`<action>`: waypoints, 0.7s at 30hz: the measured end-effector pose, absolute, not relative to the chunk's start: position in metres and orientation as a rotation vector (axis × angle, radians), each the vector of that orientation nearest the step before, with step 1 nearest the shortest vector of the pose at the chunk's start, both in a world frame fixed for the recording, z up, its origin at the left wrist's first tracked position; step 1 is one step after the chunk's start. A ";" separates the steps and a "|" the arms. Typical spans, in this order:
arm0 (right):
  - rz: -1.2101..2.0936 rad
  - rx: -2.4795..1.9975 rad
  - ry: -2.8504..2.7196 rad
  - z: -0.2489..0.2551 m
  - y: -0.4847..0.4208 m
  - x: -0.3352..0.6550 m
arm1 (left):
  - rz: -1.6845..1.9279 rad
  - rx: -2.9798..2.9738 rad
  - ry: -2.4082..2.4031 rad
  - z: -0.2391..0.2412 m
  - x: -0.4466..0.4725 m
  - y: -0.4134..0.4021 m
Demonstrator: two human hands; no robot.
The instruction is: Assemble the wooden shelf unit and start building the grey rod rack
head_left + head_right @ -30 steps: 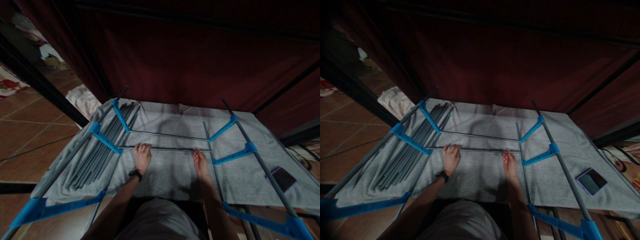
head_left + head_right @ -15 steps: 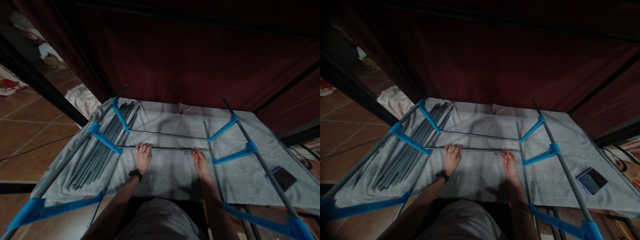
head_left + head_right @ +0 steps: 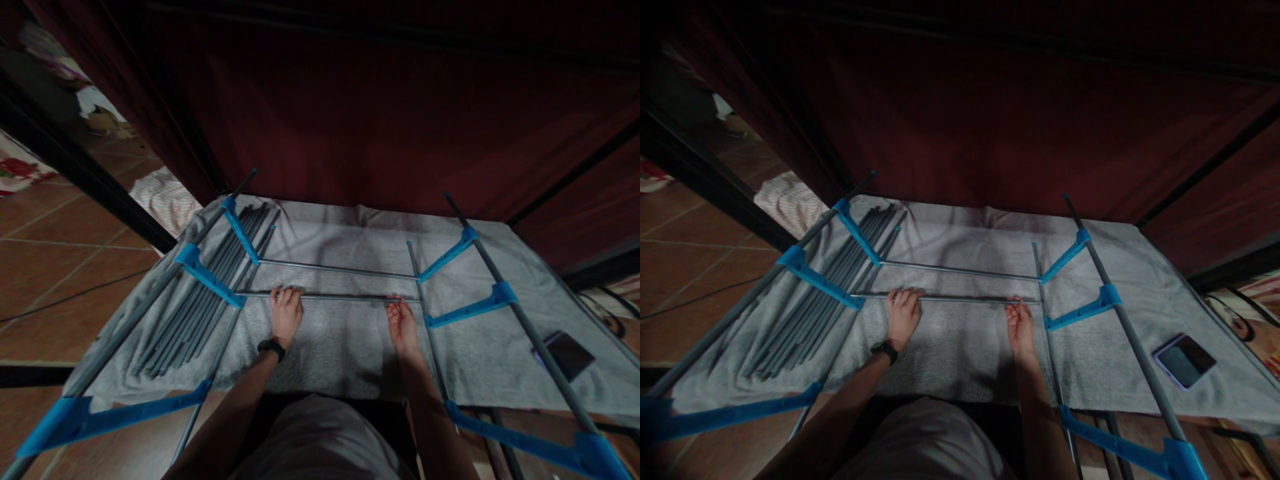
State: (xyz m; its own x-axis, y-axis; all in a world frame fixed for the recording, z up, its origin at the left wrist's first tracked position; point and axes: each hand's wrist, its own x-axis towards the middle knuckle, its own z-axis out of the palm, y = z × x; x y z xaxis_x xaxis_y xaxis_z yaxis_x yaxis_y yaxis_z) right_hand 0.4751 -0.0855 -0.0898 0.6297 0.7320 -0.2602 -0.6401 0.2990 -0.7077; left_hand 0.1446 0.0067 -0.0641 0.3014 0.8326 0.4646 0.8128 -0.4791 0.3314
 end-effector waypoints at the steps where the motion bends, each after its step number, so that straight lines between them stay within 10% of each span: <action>1: 0.915 -0.884 -0.115 -0.090 -0.086 0.475 | 0.926 2.506 1.586 -0.064 0.145 0.007; 21: 0.932 -0.915 -0.060 -0.079 -0.087 0.471 | 1.091 2.602 1.413 -0.061 0.148 0.005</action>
State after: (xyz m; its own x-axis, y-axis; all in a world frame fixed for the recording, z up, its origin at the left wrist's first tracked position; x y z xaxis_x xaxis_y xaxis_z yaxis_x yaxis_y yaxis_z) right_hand 0.4708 -0.0874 -0.0792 0.6225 0.7120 -0.3249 -0.6645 0.2616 -0.7000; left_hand 0.1483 0.0046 -0.0610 0.3600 0.7335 0.5766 0.7432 -0.5990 0.2980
